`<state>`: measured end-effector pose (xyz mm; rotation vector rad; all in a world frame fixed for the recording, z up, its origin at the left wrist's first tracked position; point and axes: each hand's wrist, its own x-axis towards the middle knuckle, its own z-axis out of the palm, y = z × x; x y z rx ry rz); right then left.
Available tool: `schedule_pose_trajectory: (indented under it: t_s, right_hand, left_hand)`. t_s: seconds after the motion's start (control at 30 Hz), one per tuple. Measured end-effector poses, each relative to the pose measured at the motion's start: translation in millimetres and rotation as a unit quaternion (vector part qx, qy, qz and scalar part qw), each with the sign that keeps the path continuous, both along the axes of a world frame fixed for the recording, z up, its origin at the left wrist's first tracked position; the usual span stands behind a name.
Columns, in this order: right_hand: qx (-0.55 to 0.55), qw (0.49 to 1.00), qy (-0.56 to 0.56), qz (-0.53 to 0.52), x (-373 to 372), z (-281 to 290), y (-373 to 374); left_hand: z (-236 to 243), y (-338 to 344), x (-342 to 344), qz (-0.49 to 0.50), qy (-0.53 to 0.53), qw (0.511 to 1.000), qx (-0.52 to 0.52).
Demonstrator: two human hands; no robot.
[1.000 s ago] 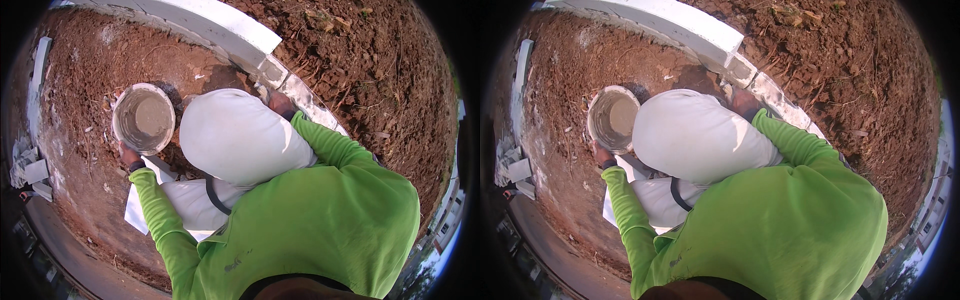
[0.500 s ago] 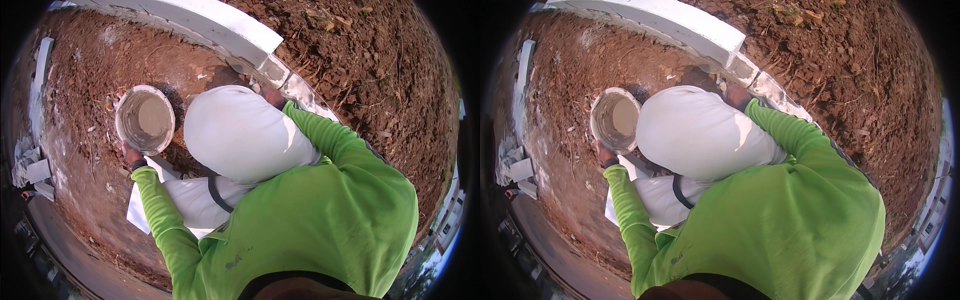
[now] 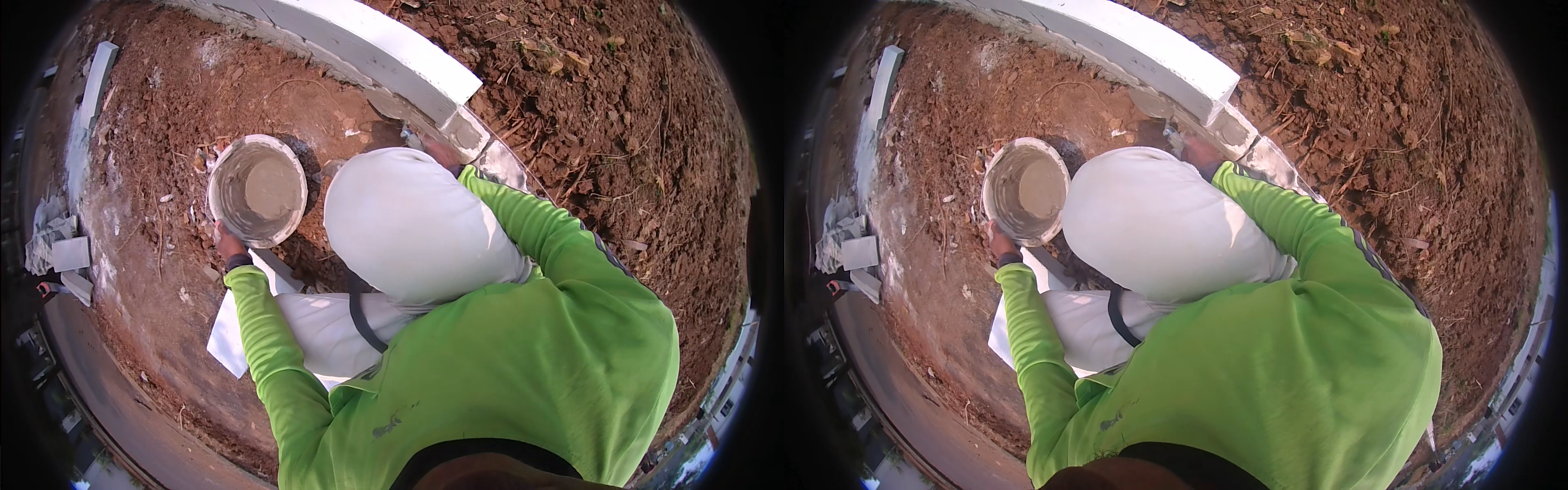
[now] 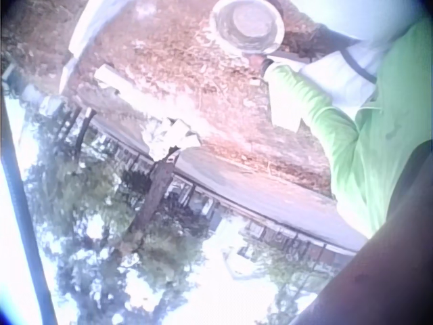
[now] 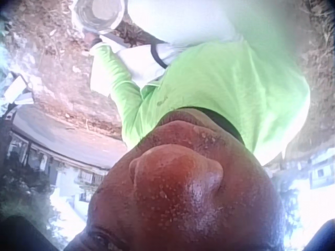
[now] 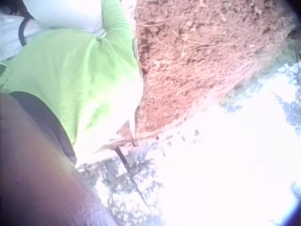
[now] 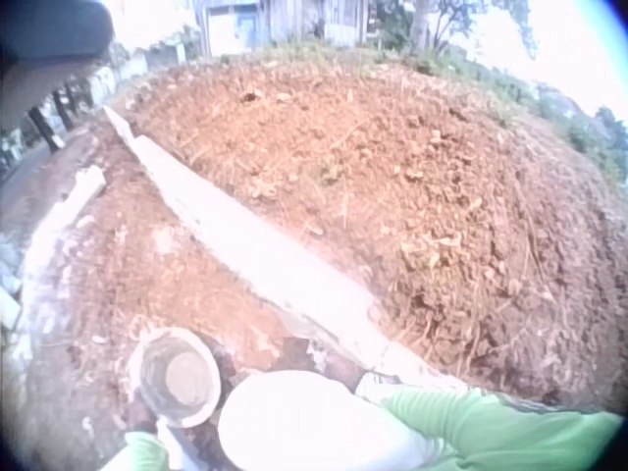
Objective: The person applies mortar from a bucket onto the edges of concrete blocks using a trowel and positions them into a line, then taps them into place with a hammer.
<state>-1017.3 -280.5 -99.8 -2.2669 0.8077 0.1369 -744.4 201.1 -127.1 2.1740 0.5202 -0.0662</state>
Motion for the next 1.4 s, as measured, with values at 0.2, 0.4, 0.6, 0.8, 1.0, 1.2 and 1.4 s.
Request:
schedule_pose_trajectory:
  t_s: [0.2, 0.4, 0.6, 0.8, 1.0, 1.2, 1.4]
  right_hand:
    - [0.000, 0.999, 0.025, -0.035, 59.8, -7.6, -5.6]
    - [0.037, 0.991, -0.026, -0.129, 65.6, 8.2, -8.8]
    - [0.185, 0.970, 0.041, -0.151, 57.8, 54.2, -12.9]
    - [0.046, 0.992, -0.072, -0.097, 44.1, 8.1, -3.7]
    - [0.034, 0.994, -0.059, -0.089, -5.6, 35.7, 3.2]
    - [0.082, 0.996, 0.042, -0.002, -168.8, 64.5, -8.2]
    - [0.359, 0.888, -0.057, -0.282, -246.0, 35.3, -7.6]
  left_hand:
    - [10.7, -16.1, -0.8, -0.036, 0.003, 0.998, -0.049]
    - [5.9, 2.7, 0.7, -0.083, -0.006, 0.993, -0.089]
    - [6.5, 10.0, -16.2, -0.077, 0.013, 0.986, -0.147]
    - [35.8, -25.2, -15.6, -0.062, 0.044, 0.972, -0.222]
    - [26.0, 1.5, -13.6, -0.039, 0.064, 0.929, -0.361]
    - [43.7, -24.7, -17.3, 0.005, 0.047, 0.936, -0.348]
    - [52.4, -46.3, -9.4, 0.027, 0.027, 0.940, -0.339]
